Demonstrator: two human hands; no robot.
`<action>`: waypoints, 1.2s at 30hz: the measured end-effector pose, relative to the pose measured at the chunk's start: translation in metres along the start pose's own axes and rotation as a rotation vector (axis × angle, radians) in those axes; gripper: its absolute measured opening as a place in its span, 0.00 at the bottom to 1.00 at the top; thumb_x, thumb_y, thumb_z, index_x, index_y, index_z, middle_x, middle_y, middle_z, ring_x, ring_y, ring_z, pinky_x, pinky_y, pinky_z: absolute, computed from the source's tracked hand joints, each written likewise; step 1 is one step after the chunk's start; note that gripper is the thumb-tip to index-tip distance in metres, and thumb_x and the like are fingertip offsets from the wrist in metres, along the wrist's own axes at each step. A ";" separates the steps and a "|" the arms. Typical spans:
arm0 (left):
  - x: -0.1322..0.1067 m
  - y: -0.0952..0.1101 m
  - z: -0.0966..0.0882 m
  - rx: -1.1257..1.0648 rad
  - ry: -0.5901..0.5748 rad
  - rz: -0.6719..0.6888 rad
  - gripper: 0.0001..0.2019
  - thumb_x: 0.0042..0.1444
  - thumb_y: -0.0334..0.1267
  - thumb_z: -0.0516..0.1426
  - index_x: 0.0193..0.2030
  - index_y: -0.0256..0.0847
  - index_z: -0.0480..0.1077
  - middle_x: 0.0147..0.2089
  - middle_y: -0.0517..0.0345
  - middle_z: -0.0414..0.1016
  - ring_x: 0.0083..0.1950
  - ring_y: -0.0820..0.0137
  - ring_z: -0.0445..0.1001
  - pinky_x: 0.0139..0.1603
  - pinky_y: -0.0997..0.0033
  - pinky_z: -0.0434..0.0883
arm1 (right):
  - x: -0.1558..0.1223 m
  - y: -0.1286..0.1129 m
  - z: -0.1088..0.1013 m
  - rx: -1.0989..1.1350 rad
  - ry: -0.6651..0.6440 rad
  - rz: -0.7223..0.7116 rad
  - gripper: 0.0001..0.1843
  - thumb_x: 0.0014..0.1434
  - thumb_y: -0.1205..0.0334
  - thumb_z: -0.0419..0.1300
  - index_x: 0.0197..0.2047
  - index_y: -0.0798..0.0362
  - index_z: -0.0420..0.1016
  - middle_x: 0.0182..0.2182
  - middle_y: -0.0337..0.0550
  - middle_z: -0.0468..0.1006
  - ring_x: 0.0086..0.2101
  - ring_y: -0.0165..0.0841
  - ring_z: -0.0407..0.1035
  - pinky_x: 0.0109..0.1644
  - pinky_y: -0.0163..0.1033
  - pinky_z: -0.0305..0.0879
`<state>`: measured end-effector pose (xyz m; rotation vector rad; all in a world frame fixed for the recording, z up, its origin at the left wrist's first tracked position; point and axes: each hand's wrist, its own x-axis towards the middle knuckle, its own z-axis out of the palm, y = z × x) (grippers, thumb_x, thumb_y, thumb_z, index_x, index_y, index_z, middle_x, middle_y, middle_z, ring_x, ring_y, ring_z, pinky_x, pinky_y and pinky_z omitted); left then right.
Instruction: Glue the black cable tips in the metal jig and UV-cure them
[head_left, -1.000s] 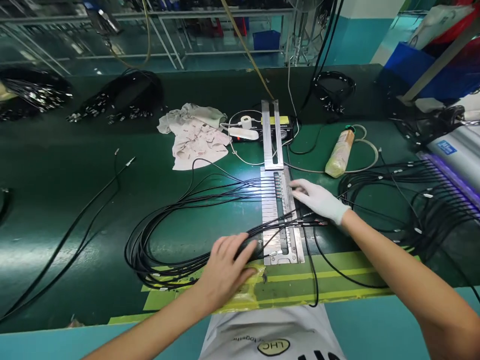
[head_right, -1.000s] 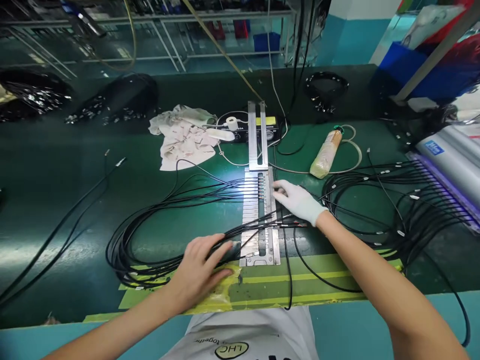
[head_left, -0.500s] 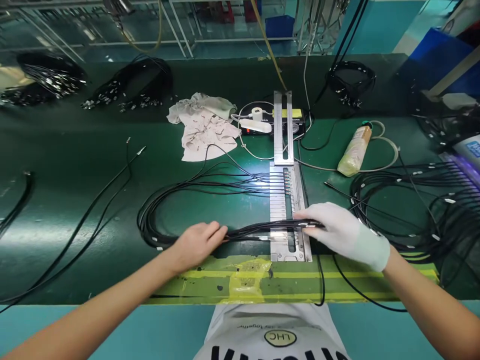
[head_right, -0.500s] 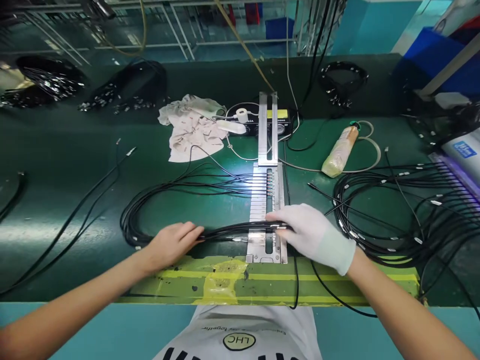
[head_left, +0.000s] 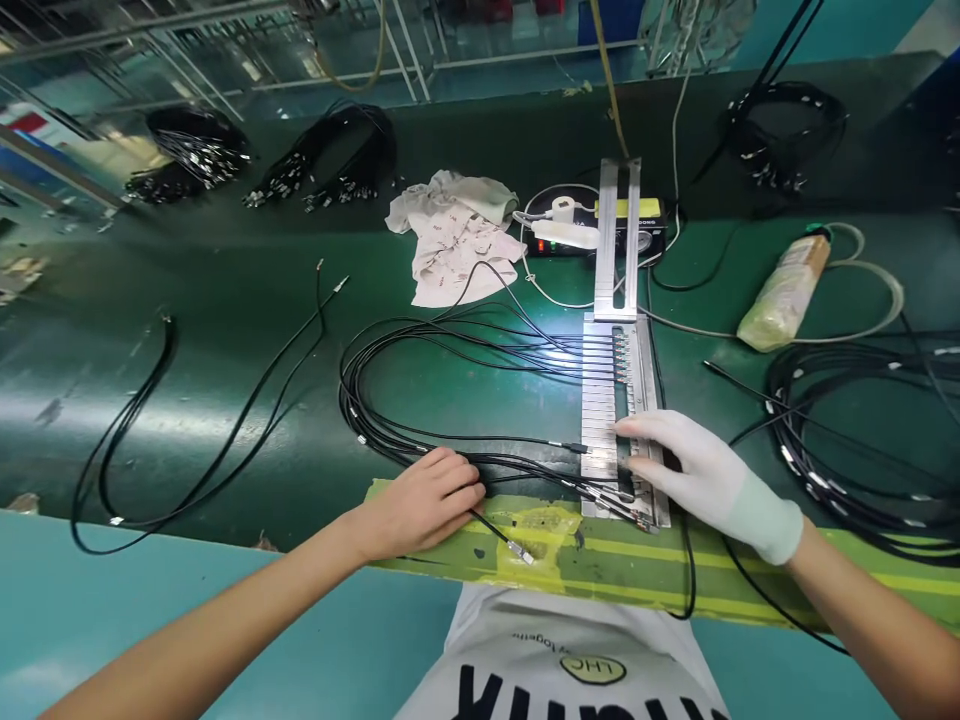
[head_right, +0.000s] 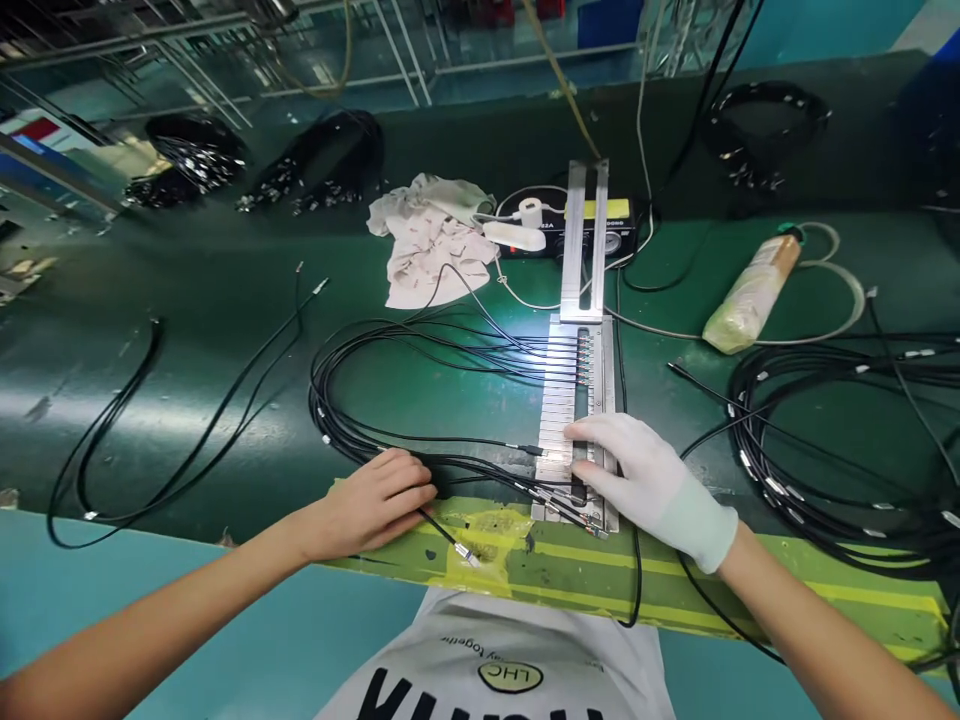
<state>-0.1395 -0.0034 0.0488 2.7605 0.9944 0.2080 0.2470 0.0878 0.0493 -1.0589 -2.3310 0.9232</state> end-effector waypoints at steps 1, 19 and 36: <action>0.002 0.001 -0.002 -0.041 0.021 -0.003 0.09 0.66 0.35 0.56 0.50 0.39 0.72 0.41 0.50 0.76 0.43 0.64 0.73 0.46 0.62 0.71 | -0.001 0.002 0.000 0.008 0.019 0.024 0.19 0.67 0.54 0.59 0.60 0.40 0.70 0.56 0.44 0.76 0.57 0.44 0.70 0.63 0.56 0.69; 0.138 -0.006 0.032 -0.107 0.152 -0.319 0.11 0.70 0.35 0.50 0.52 0.37 0.71 0.40 0.52 0.72 0.42 0.65 0.72 0.43 0.66 0.72 | 0.016 0.021 -0.008 -0.003 0.155 0.123 0.13 0.66 0.57 0.58 0.53 0.46 0.77 0.49 0.43 0.80 0.49 0.41 0.74 0.58 0.51 0.70; 0.068 -0.008 0.004 0.002 0.216 -0.422 0.13 0.72 0.39 0.48 0.52 0.38 0.70 0.43 0.51 0.76 0.44 0.65 0.70 0.45 0.63 0.65 | 0.061 -0.010 0.017 -0.302 0.011 -0.294 0.12 0.70 0.55 0.56 0.43 0.49 0.80 0.44 0.44 0.80 0.42 0.38 0.71 0.47 0.44 0.62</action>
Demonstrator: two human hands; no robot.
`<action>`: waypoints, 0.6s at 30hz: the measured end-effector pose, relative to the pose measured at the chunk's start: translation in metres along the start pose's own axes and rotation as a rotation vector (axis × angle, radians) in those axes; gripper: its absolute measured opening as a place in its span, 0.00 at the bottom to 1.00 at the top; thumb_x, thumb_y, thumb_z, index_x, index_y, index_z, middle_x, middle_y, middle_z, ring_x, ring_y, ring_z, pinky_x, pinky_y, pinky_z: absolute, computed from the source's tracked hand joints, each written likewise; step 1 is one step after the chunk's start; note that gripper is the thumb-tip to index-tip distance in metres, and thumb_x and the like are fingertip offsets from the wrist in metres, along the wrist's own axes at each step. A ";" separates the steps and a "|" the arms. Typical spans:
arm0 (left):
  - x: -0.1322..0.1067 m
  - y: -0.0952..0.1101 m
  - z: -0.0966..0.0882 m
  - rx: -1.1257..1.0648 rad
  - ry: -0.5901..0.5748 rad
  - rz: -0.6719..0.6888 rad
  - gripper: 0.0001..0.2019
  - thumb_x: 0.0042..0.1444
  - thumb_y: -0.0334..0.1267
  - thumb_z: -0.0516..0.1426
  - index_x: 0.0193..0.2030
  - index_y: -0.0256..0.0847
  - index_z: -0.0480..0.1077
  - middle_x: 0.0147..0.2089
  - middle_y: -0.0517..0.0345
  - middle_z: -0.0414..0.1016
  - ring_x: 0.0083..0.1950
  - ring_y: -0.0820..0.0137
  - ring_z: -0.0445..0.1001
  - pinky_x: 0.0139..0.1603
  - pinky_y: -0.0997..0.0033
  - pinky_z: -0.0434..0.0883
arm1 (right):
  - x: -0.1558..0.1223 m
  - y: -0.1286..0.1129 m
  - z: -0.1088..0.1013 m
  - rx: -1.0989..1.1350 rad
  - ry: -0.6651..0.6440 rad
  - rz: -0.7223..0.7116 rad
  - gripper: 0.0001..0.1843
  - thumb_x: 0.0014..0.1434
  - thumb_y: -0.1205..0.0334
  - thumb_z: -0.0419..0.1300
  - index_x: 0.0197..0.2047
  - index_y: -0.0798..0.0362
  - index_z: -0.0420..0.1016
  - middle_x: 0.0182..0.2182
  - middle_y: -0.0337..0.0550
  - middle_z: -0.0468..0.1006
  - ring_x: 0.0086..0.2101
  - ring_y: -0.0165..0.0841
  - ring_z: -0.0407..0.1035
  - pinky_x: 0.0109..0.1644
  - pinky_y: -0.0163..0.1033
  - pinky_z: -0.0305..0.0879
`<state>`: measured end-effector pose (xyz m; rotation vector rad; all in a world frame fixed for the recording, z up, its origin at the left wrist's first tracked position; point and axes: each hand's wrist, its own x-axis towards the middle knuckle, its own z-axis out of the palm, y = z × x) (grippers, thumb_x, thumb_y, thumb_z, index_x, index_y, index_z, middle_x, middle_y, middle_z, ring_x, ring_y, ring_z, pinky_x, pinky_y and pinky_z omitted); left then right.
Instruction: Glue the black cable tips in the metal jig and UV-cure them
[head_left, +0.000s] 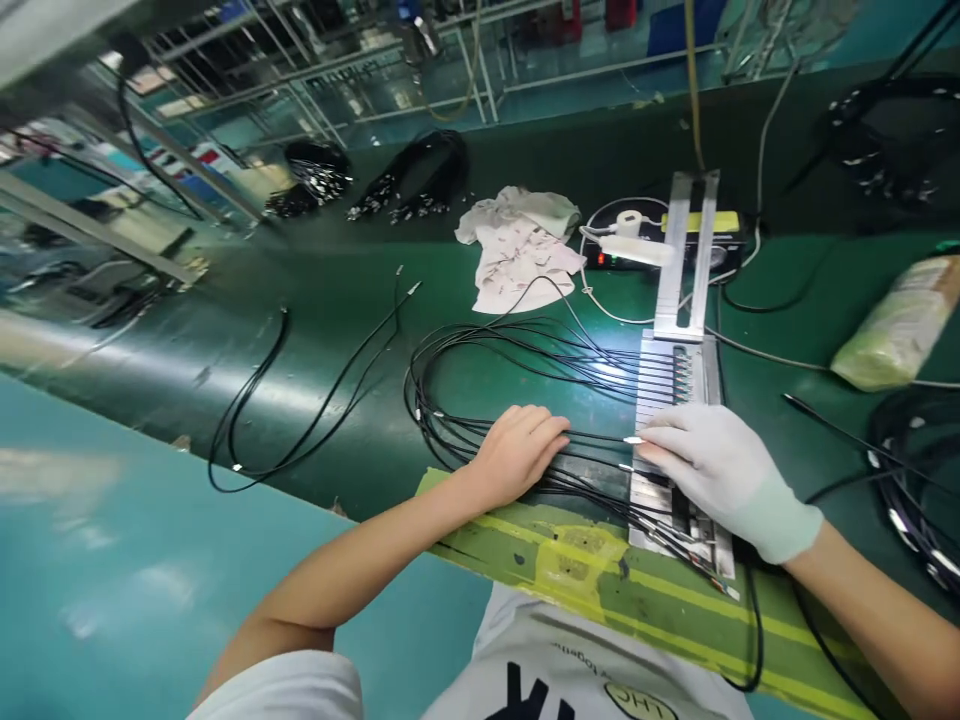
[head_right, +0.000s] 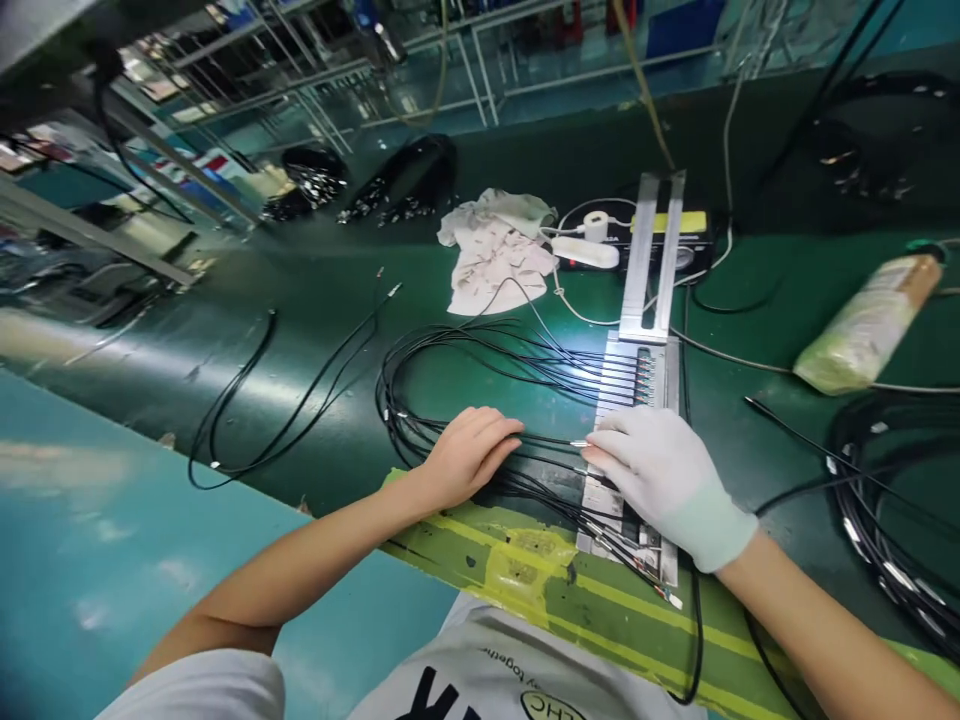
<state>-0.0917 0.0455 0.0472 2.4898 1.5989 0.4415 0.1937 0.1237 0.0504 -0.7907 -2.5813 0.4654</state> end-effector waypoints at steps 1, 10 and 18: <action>-0.008 -0.010 -0.005 0.036 0.013 -0.036 0.13 0.72 0.40 0.48 0.52 0.38 0.71 0.43 0.51 0.76 0.44 0.64 0.71 0.46 0.63 0.64 | -0.002 0.002 -0.001 -0.006 0.005 0.003 0.11 0.70 0.55 0.57 0.43 0.48 0.79 0.45 0.43 0.80 0.42 0.38 0.71 0.46 0.44 0.62; -0.084 -0.081 -0.056 -0.089 -0.039 -0.335 0.14 0.68 0.47 0.53 0.39 0.42 0.74 0.37 0.54 0.76 0.41 0.65 0.71 0.49 0.63 0.64 | -0.011 -0.020 0.008 0.184 -0.083 -0.163 0.09 0.68 0.59 0.60 0.50 0.46 0.76 0.46 0.42 0.79 0.44 0.37 0.71 0.49 0.45 0.63; -0.109 -0.134 -0.053 -0.089 0.217 -0.790 0.15 0.64 0.52 0.55 0.40 0.41 0.72 0.32 0.56 0.72 0.35 0.65 0.70 0.38 0.67 0.64 | -0.008 -0.067 0.009 0.233 -0.166 -0.240 0.09 0.71 0.60 0.55 0.50 0.48 0.75 0.42 0.44 0.78 0.41 0.36 0.70 0.46 0.43 0.62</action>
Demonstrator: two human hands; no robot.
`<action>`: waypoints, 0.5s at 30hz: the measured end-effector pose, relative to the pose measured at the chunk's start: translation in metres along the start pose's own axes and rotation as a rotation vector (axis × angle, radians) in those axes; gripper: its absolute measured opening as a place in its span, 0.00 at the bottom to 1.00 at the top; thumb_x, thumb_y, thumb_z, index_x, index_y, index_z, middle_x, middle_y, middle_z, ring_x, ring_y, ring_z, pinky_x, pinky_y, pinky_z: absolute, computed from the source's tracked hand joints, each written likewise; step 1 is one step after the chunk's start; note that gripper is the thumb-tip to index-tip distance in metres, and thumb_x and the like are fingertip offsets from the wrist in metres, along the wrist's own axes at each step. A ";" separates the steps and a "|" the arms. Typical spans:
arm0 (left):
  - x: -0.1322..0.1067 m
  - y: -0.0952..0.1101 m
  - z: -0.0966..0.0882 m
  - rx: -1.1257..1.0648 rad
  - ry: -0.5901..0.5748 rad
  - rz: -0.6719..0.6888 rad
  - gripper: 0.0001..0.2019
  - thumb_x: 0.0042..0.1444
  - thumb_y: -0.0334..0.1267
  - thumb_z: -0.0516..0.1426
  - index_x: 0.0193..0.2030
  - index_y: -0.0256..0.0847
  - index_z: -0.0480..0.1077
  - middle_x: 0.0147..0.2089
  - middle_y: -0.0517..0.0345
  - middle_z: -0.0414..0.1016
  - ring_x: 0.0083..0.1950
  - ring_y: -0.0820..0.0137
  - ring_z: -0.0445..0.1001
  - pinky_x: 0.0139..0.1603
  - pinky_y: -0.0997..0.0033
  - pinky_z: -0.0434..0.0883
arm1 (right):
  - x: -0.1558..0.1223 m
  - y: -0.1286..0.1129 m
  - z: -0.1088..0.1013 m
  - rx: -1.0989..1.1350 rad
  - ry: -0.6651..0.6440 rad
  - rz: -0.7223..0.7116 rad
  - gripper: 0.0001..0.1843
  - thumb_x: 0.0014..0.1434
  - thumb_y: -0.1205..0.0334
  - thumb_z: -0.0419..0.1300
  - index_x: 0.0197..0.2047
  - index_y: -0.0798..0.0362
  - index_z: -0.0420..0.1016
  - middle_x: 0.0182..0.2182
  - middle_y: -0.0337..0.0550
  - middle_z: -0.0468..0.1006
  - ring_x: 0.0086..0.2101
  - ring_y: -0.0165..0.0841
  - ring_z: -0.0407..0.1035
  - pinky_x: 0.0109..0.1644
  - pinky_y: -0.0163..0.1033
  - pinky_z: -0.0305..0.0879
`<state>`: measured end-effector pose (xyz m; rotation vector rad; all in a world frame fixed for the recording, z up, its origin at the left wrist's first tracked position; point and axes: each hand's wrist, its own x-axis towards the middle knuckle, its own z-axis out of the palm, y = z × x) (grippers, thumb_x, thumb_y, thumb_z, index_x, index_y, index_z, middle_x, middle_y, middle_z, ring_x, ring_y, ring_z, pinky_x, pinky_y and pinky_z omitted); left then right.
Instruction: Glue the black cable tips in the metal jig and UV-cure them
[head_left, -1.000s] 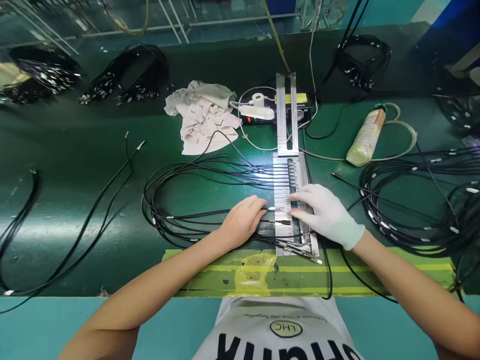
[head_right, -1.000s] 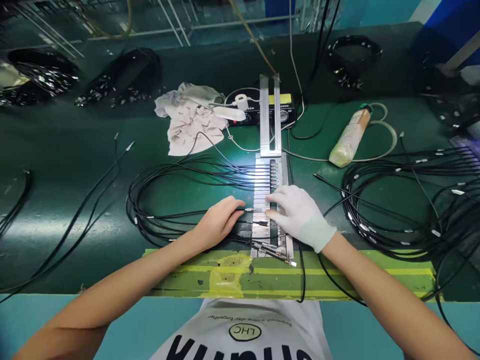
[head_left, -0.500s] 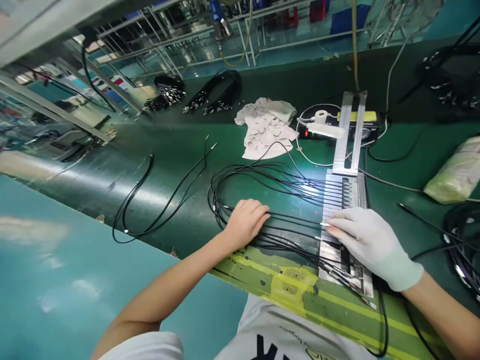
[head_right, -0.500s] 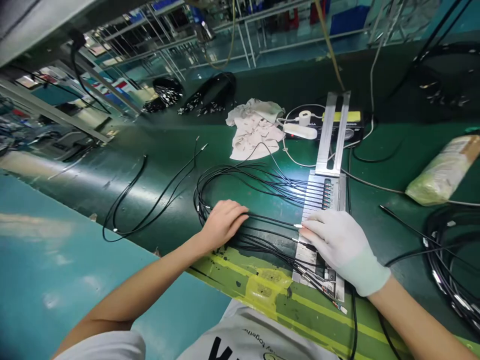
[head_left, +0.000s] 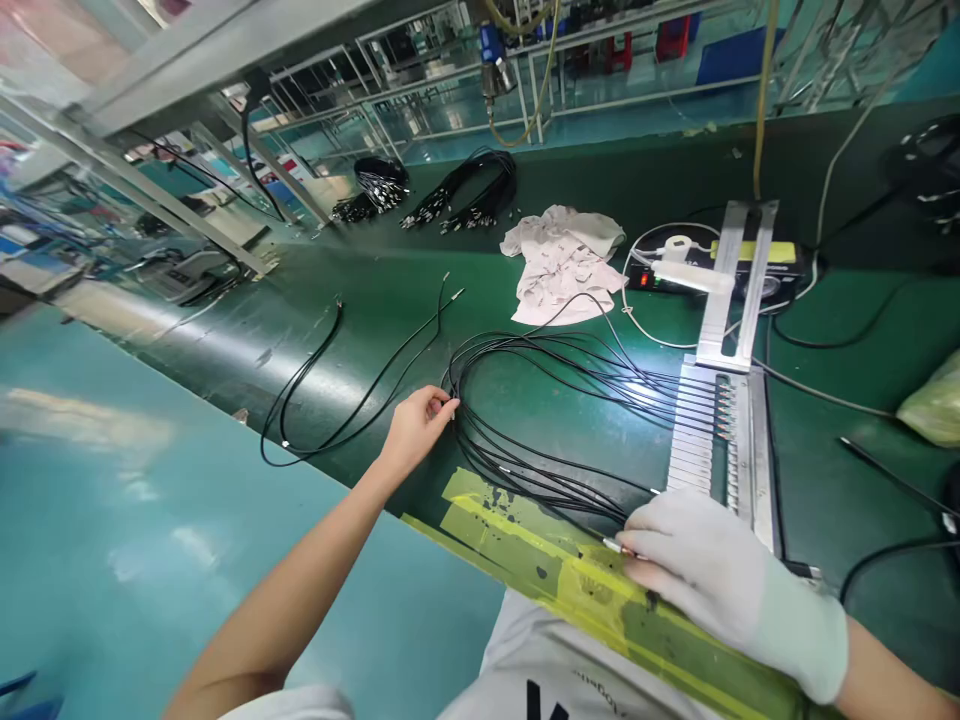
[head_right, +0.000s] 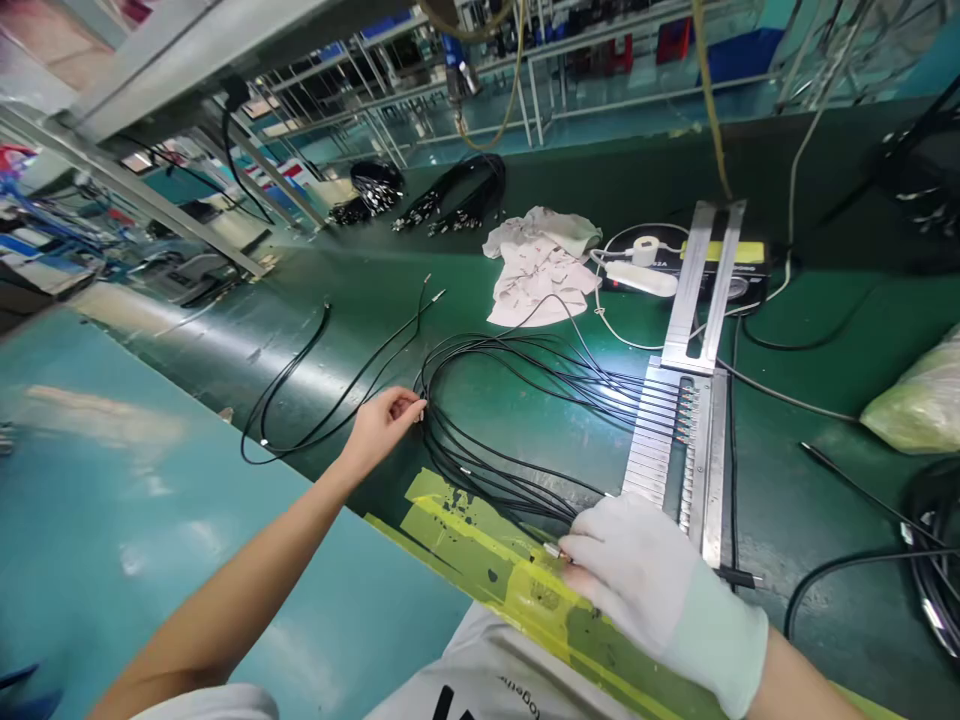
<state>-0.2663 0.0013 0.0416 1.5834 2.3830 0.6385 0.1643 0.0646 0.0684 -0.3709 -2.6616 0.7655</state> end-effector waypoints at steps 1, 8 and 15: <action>0.005 -0.004 0.004 -0.017 0.010 -0.056 0.16 0.62 0.53 0.57 0.40 0.41 0.72 0.30 0.58 0.70 0.32 0.66 0.69 0.35 0.68 0.63 | 0.005 -0.007 0.000 -0.021 -0.007 -0.019 0.09 0.71 0.59 0.54 0.48 0.49 0.75 0.40 0.44 0.78 0.39 0.36 0.70 0.44 0.43 0.61; 0.040 -0.007 0.015 -0.233 -0.037 -0.344 0.13 0.41 0.40 0.67 0.25 0.42 0.66 0.21 0.64 0.65 0.27 0.69 0.66 0.30 0.71 0.56 | 0.027 -0.037 0.021 -0.194 -0.008 -0.131 0.10 0.69 0.60 0.54 0.35 0.50 0.72 0.28 0.39 0.73 0.30 0.36 0.63 0.36 0.45 0.50; 0.046 0.012 -0.023 -0.782 -0.261 -0.499 0.13 0.47 0.40 0.63 0.29 0.40 0.61 0.30 0.55 0.77 0.31 0.66 0.77 0.36 0.66 0.73 | 0.019 -0.041 0.023 -0.031 -0.081 -0.108 0.24 0.59 0.35 0.62 0.39 0.49 0.74 0.30 0.41 0.75 0.31 0.38 0.66 0.34 0.45 0.56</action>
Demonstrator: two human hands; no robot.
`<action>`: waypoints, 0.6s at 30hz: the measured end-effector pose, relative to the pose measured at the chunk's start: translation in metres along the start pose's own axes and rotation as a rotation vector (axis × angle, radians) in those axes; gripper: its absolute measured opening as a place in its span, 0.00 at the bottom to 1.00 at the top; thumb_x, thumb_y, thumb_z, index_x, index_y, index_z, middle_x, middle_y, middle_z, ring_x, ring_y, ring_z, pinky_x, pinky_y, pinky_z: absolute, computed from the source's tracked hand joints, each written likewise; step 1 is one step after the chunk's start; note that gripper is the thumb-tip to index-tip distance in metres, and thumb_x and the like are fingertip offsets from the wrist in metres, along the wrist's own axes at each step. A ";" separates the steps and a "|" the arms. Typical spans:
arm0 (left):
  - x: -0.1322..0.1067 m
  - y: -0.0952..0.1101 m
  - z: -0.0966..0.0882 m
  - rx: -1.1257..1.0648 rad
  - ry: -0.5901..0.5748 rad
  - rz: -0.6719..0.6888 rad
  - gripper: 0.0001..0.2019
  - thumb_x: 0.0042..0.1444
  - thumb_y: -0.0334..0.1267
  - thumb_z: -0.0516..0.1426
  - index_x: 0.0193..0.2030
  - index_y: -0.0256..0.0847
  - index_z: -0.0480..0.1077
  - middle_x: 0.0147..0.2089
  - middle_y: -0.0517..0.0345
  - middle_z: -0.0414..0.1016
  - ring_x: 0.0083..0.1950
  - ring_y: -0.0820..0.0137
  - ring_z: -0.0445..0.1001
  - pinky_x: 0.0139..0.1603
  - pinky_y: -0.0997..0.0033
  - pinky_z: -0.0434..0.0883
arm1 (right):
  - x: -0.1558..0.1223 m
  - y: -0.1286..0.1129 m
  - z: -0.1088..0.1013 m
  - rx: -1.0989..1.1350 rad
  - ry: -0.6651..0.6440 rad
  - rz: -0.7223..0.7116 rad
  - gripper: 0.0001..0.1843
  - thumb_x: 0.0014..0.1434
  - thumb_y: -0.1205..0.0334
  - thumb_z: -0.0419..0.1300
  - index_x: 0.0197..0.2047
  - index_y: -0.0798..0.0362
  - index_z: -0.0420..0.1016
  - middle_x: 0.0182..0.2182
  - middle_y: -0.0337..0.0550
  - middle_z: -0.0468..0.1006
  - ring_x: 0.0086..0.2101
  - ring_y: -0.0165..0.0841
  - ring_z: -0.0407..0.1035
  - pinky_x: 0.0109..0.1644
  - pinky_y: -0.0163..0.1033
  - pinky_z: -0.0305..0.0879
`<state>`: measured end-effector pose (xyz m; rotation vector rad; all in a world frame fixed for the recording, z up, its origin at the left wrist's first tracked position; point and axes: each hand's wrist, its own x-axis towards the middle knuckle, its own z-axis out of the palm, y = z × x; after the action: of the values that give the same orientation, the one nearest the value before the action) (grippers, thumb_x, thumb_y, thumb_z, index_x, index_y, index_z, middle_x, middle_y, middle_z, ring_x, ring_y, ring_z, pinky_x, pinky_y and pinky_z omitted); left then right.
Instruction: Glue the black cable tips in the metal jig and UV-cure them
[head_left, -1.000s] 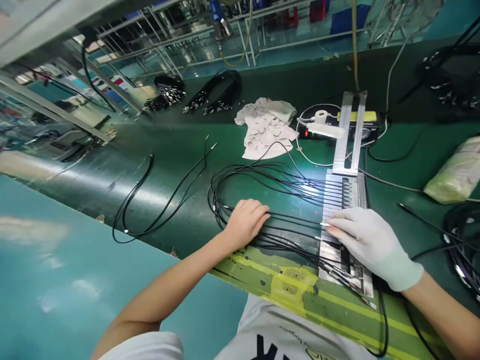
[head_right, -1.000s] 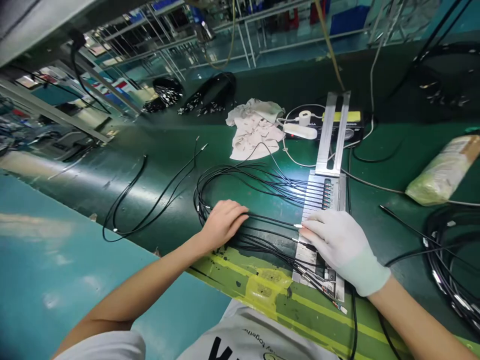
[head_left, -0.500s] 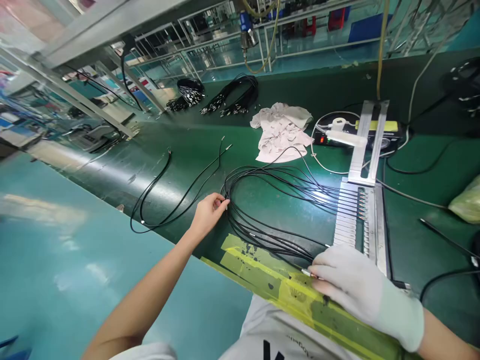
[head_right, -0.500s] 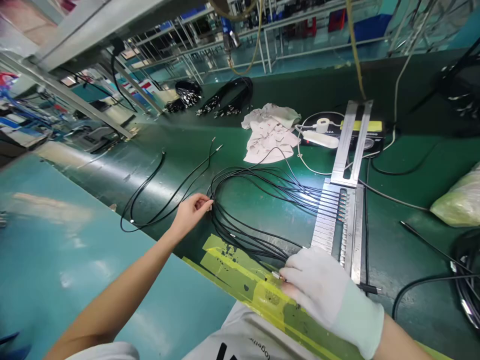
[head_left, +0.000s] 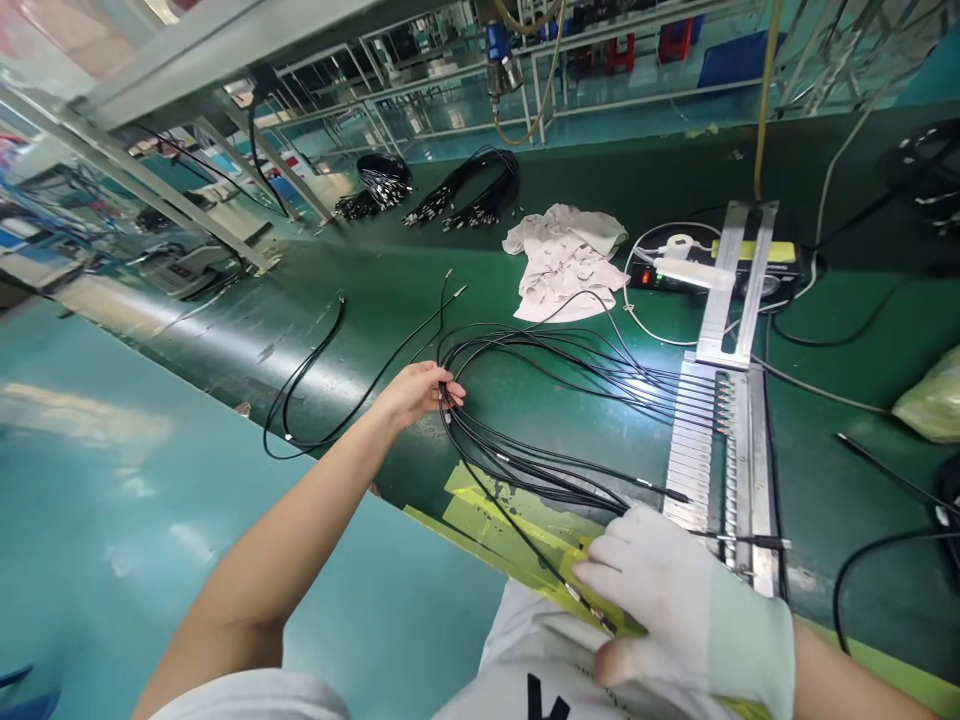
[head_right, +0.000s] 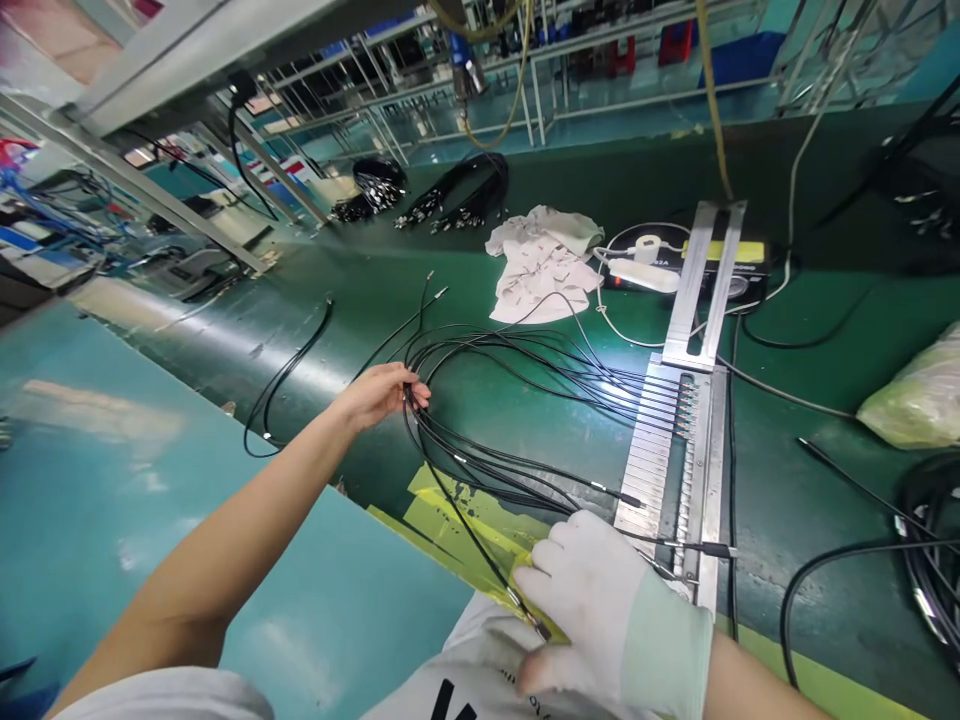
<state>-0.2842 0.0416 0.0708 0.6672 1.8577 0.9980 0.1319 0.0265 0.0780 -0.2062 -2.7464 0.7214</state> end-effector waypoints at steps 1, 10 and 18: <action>-0.004 0.006 0.000 -0.069 -0.053 -0.010 0.12 0.49 0.40 0.63 0.31 0.40 0.62 0.31 0.55 0.76 0.31 0.66 0.78 0.37 0.64 0.75 | -0.002 0.002 -0.003 0.059 0.028 0.008 0.30 0.56 0.29 0.61 0.42 0.49 0.75 0.32 0.44 0.77 0.33 0.39 0.68 0.36 0.46 0.59; -0.029 0.016 -0.002 -0.330 -0.310 -0.228 0.13 0.56 0.35 0.63 0.48 0.35 0.72 0.34 0.48 0.78 0.40 0.51 0.83 0.40 0.52 0.78 | 0.008 0.035 -0.023 0.057 0.156 0.305 0.14 0.71 0.58 0.51 0.56 0.45 0.73 0.54 0.45 0.77 0.51 0.40 0.72 0.56 0.49 0.68; -0.047 0.020 0.009 -0.513 -0.347 -0.214 0.11 0.64 0.35 0.55 0.52 0.35 0.71 0.33 0.52 0.76 0.31 0.65 0.78 0.36 0.62 0.77 | 0.094 0.079 -0.011 0.081 -0.053 0.343 0.23 0.73 0.64 0.44 0.64 0.54 0.70 0.59 0.51 0.75 0.59 0.39 0.67 0.65 0.46 0.59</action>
<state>-0.2544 0.0195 0.1068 0.2991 1.2685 1.0803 0.0511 0.1198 0.0707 -0.6611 -2.7544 0.9329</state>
